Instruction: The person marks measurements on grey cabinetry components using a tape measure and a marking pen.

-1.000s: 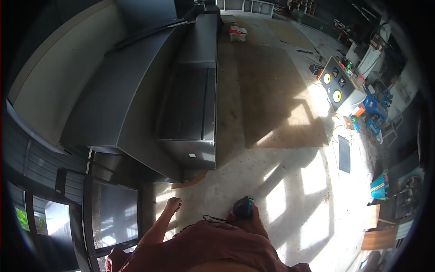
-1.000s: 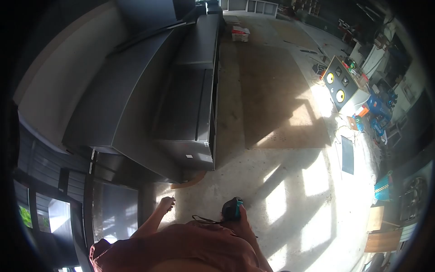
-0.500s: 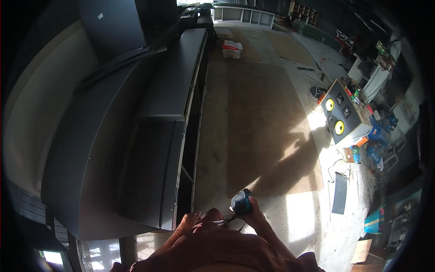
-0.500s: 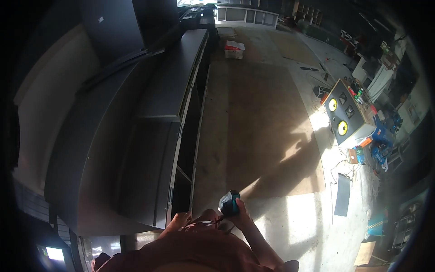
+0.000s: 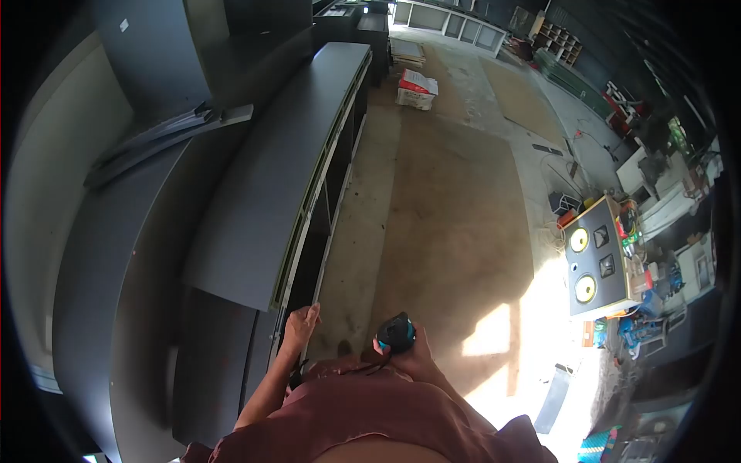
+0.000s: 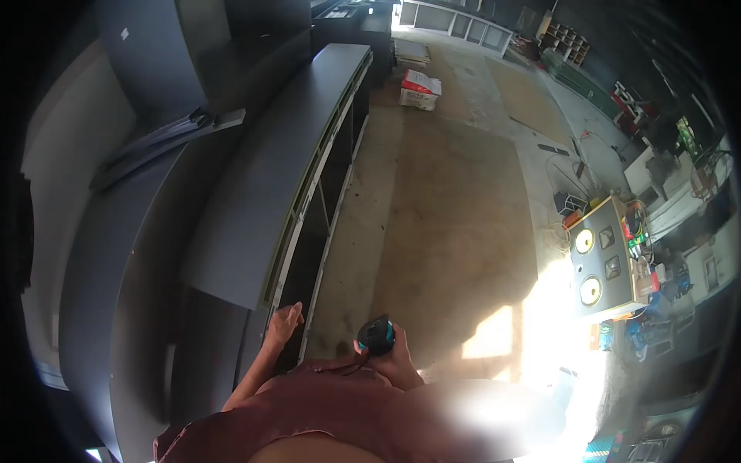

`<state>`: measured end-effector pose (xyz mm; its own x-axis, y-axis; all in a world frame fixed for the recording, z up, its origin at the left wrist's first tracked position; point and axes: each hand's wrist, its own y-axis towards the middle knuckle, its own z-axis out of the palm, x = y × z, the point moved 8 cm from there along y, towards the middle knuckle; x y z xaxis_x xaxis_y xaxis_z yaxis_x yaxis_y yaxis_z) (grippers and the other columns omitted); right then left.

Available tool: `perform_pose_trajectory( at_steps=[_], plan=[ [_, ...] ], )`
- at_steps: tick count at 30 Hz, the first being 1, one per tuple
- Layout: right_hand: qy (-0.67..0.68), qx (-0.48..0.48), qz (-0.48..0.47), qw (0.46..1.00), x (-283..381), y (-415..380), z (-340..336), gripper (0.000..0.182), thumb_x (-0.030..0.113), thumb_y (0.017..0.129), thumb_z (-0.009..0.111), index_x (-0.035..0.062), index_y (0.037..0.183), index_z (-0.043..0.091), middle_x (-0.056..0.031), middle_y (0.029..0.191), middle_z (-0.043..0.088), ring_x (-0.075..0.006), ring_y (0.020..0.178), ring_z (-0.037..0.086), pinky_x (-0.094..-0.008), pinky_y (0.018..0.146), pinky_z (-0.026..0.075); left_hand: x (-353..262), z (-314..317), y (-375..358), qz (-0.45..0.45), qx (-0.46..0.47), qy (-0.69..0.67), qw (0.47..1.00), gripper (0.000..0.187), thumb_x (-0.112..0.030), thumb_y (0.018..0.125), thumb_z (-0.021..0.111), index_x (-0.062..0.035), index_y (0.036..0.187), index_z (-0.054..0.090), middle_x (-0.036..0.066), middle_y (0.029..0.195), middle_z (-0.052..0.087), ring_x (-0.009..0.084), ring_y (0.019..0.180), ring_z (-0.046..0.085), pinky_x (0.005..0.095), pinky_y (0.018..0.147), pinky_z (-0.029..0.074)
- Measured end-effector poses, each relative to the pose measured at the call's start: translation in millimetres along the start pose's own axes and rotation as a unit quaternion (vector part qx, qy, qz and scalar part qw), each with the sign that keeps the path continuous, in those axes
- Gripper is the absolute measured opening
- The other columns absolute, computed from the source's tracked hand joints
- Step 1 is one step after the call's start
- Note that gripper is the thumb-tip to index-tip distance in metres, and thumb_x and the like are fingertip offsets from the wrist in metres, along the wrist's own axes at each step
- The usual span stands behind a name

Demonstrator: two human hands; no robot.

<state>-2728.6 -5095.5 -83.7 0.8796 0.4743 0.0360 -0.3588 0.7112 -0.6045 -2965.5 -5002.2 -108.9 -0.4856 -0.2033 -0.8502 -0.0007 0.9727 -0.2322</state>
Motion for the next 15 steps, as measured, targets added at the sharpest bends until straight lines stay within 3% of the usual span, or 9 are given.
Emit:
perform_pose_trajectory(
  at_steps=[3, 7, 9, 11, 13, 14, 15],
  plan=[
    [0.094, -0.043, -0.044, 0.994, 85, 49, -7, 0.040, 0.043, 0.084, 0.050, 0.0091, 0.105, 0.053, -0.0168, 0.109, 0.049, -0.0378, 0.098, 0.049, -0.0361, 0.062, 0.049, -91, 10, 102, 0.061, 0.024, 0.027, 0.997, 0.054, -0.050, 0.092, 0.048, -0.0020, 0.072, 0.062, 0.013, 0.061, 0.058, 0.0264, 0.057, 0.059, 0.0369, 0.058, 0.045],
    [0.204, -0.046, -0.064, 0.976, 199, 128, -17, 0.045, 0.041, 0.078, 0.056, 0.0077, 0.107, 0.052, -0.0183, 0.110, 0.047, -0.0382, 0.102, 0.046, -0.0316, 0.063, 0.055, -134, 54, 242, 0.104, 0.048, 0.076, 0.990, 0.049, -0.049, 0.091, 0.051, -0.0026, 0.081, 0.064, 0.016, 0.065, 0.061, 0.0337, 0.065, 0.063, 0.0394, 0.062, 0.047],
    [0.289, -0.153, -0.077, 0.942, 255, 161, -28, 0.044, 0.041, 0.074, 0.058, 0.0074, 0.103, 0.052, -0.0177, 0.109, 0.046, -0.0389, 0.102, 0.046, -0.0301, 0.059, 0.057, -136, 86, 304, 0.110, 0.087, 0.199, 0.970, 0.047, -0.048, 0.088, 0.058, -0.0021, 0.088, 0.063, 0.016, 0.073, 0.063, 0.0305, 0.072, 0.065, 0.0396, 0.065, 0.048],
    [0.272, -0.154, -0.065, 0.948, 314, 196, 4, 0.043, 0.042, 0.074, 0.056, 0.0074, 0.100, 0.052, -0.0176, 0.107, 0.046, -0.0385, 0.099, 0.046, -0.0296, 0.058, 0.057, -107, 115, 357, 0.073, 0.105, 0.177, 0.976, 0.047, -0.050, 0.086, 0.056, -0.0043, 0.098, 0.064, 0.020, 0.083, 0.065, 0.0392, 0.085, 0.063, 0.0458, 0.074, 0.050],
    [0.255, -0.162, -0.053, 0.952, 402, 243, 49, 0.042, 0.042, 0.074, 0.055, 0.0074, 0.098, 0.051, -0.0176, 0.105, 0.047, -0.0380, 0.097, 0.047, -0.0291, 0.056, 0.056, -16, 162, 413, -0.034, 0.111, 0.195, 0.974, 0.046, -0.046, 0.083, 0.057, -0.0052, 0.101, 0.065, 0.022, 0.094, 0.065, 0.0385, 0.093, 0.062, 0.0465, 0.080, 0.049],
    [0.229, -0.132, -0.052, 0.963, 435, 265, 74, 0.041, 0.040, 0.074, 0.056, 0.0073, 0.098, 0.052, -0.0169, 0.106, 0.047, -0.0377, 0.099, 0.046, -0.0298, 0.058, 0.057, 25, 183, 427, -0.048, 0.139, 0.220, 0.964, 0.041, -0.042, 0.082, 0.057, -0.0038, 0.094, 0.064, 0.022, 0.093, 0.065, 0.0402, 0.090, 0.061, 0.0481, 0.074, 0.048],
    [0.204, -0.103, -0.051, 0.972, 465, 285, 99, 0.039, 0.038, 0.073, 0.057, 0.0072, 0.097, 0.053, -0.0161, 0.108, 0.047, -0.0375, 0.102, 0.046, -0.0305, 0.060, 0.058, 36, 189, 429, -0.115, 0.167, 0.230, 0.952, 0.040, -0.037, 0.081, 0.055, -0.0031, 0.100, 0.066, 0.022, 0.099, 0.065, 0.0386, 0.094, 0.062, 0.0471, 0.083, 0.048]
  ],
)
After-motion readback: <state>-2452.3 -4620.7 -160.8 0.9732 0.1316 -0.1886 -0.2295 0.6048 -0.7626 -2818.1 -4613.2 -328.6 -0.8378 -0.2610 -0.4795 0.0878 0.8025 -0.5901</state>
